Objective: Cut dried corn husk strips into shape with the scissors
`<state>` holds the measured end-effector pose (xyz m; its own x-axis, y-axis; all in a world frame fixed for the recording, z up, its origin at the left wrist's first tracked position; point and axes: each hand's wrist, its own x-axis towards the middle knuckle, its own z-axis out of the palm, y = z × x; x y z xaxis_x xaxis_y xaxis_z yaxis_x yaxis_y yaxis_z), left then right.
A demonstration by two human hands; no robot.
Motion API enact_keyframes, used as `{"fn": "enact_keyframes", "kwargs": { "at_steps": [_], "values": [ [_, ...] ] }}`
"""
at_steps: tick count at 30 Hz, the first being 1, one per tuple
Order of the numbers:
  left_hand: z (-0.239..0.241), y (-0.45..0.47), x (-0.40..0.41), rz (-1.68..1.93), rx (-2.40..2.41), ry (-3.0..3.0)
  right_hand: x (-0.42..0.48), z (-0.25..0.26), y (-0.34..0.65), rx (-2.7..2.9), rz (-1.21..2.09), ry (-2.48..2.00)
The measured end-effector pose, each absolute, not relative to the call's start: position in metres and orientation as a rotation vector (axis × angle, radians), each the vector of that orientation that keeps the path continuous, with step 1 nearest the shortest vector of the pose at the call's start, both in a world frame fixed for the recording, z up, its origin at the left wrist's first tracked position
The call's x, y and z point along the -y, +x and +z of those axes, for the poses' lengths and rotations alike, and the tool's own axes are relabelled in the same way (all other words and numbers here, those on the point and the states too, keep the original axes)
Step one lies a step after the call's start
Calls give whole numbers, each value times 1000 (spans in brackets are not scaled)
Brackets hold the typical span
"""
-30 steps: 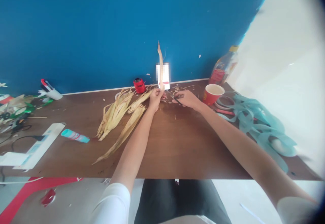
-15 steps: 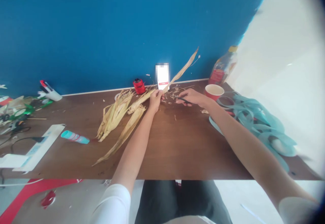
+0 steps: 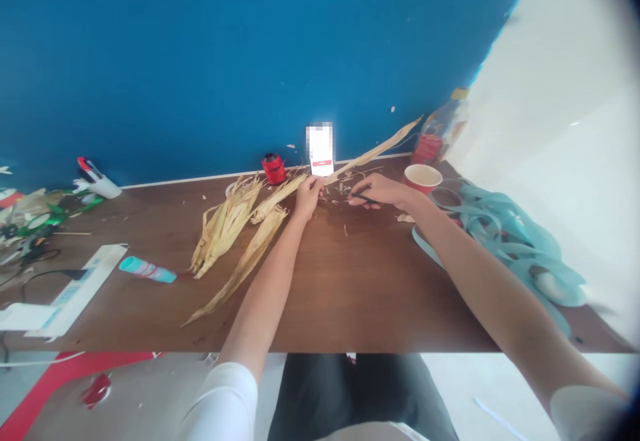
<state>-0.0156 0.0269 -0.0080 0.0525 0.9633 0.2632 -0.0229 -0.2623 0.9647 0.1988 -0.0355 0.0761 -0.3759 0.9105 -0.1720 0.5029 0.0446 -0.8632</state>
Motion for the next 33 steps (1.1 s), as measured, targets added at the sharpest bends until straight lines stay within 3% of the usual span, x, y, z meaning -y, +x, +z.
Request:
{"fn": "enact_keyframes", "kwargs": {
  "at_steps": [33],
  "values": [
    [-7, -15, -25, 1324, -1025, 1373, 36, 79, 199, 1871, 1282, -1463]
  ]
}}
